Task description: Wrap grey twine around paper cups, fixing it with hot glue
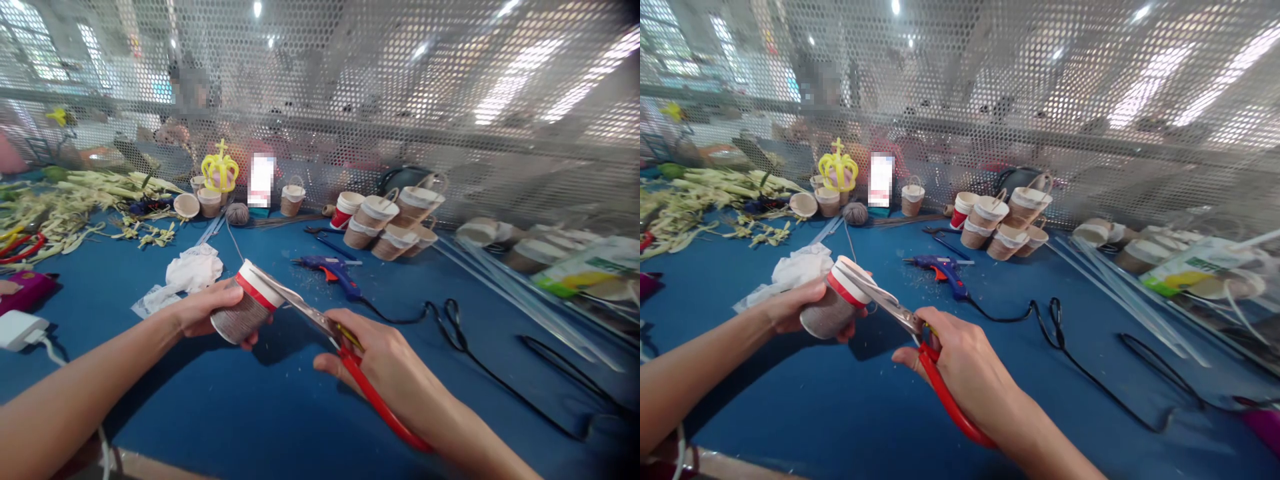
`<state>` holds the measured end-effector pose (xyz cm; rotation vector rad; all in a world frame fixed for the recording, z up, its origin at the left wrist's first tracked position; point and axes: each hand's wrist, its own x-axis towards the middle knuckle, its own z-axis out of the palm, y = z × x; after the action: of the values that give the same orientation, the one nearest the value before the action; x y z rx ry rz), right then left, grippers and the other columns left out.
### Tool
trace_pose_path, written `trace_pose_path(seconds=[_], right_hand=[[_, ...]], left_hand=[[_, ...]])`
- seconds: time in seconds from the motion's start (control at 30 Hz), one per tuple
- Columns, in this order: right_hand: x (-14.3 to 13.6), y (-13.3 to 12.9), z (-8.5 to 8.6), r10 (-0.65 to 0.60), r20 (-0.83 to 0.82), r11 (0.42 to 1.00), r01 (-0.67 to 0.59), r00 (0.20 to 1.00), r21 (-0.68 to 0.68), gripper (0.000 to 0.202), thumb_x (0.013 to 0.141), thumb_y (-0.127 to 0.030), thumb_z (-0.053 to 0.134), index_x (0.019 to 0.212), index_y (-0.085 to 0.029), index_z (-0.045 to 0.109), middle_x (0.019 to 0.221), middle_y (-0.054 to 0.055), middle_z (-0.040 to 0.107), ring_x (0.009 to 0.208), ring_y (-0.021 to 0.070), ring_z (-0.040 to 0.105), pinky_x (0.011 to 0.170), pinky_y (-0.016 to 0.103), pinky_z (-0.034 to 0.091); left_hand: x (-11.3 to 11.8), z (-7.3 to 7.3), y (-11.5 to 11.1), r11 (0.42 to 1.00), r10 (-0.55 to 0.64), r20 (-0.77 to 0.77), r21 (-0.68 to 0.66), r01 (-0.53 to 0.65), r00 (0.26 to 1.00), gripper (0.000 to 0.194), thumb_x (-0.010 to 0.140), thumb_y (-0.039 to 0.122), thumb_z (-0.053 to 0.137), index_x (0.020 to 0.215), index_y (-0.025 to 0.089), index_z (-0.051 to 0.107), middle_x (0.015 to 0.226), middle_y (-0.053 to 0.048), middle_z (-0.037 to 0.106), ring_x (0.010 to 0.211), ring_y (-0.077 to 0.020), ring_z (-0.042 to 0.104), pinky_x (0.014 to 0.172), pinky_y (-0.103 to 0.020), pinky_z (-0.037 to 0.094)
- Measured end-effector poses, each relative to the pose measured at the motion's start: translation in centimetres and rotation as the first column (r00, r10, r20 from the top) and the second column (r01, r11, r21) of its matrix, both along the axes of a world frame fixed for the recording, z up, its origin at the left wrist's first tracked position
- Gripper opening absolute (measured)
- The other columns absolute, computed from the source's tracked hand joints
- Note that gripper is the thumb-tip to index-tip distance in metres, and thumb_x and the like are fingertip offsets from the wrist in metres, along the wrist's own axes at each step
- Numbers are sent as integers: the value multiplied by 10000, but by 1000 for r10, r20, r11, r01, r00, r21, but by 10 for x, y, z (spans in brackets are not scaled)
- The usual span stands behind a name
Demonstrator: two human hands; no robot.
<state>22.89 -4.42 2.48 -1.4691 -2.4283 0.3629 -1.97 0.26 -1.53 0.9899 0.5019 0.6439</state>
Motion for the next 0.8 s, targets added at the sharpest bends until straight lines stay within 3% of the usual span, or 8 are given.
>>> trace_pose_path(seconds=[0.07,0.17,0.37,0.67,0.8], right_hand=[[1,1,-1,13,-16,1000,-13,1000,-4,347,720,-496,592,888,-204,512,687,-12,575,548,124,505,534,243,408],[1,3,-2,31,-47,999,-31,998,-7,454,641,-536,645,912,-201,501,755,7,585,594,134,520,572,256,430],[-1,3,-1,17,-43,999,-18,999,-26,401,669,-489,646,907,-196,509,783,27,599,617,145,533,584,268,431],[-3,0,0,-10,3,999,10,1000,-41,227,775,-423,554,838,-206,527,638,-21,566,514,116,493,514,237,390],[-3,-1,0,-11,-6,999,11,1000,-30,228,785,-432,536,831,-208,532,608,-30,554,488,110,480,497,234,384]], left_hand=[[1,-1,-1,1000,-20,8,-13,20,1000,711,622,502,667,1183,176,376,940,-126,592,640,-200,621,525,-308,494],[3,2,-3,999,30,-98,31,-27,995,711,612,459,697,1182,180,374,954,-122,579,638,-180,607,503,-276,485],[6,8,-6,986,136,-236,129,-108,962,662,608,428,709,1133,164,402,871,-69,579,668,-168,588,578,-295,481],[5,8,-4,973,177,-225,186,-136,958,652,617,415,711,1132,156,406,880,-78,586,659,-162,582,567,-284,472],[0,5,-1,991,112,-137,90,-100,984,759,606,435,716,1219,187,345,954,-108,595,709,-200,612,610,-323,490]])
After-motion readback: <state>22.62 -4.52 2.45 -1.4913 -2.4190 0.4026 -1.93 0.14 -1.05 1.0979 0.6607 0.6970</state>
